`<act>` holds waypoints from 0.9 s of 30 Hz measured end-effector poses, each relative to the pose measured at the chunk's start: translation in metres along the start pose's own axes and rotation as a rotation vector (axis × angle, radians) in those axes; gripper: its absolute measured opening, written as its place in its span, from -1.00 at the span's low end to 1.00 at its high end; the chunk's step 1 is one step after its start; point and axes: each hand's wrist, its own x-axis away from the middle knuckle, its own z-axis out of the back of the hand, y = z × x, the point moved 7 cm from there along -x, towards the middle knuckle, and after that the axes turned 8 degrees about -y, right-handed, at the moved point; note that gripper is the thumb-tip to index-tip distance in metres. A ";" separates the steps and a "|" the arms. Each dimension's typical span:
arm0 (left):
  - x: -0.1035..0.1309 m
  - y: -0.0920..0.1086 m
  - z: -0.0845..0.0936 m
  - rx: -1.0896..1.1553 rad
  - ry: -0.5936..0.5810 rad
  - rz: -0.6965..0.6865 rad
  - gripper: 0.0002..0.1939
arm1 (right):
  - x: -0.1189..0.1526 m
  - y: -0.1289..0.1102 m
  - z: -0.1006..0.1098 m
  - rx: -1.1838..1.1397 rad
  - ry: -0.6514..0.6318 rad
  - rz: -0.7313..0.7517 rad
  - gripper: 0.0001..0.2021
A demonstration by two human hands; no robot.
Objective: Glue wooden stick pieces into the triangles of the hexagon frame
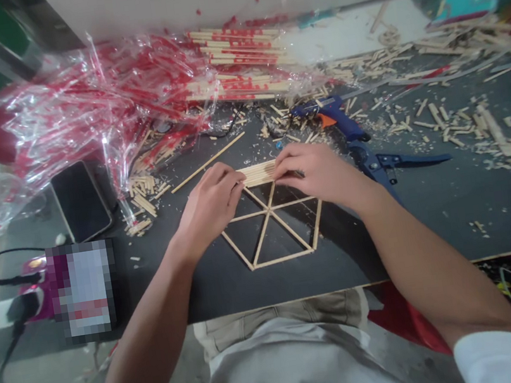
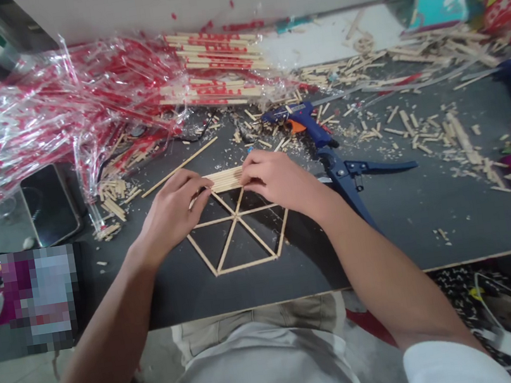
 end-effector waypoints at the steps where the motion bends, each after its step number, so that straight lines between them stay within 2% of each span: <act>1: 0.000 0.000 0.000 0.001 0.001 0.002 -0.70 | 0.000 0.000 0.000 -0.001 0.007 0.005 -0.88; 6: 0.001 0.001 0.001 -0.003 0.004 -0.003 -0.70 | 0.000 -0.002 -0.001 -0.011 0.042 0.034 -0.88; 19: 0.002 0.000 0.000 -0.015 0.040 -0.010 -0.74 | 0.000 -0.003 -0.001 0.005 0.027 0.020 -0.85; 27: -0.006 -0.018 -0.007 0.246 0.186 0.133 -0.97 | -0.001 -0.005 -0.001 0.029 0.014 0.029 -0.86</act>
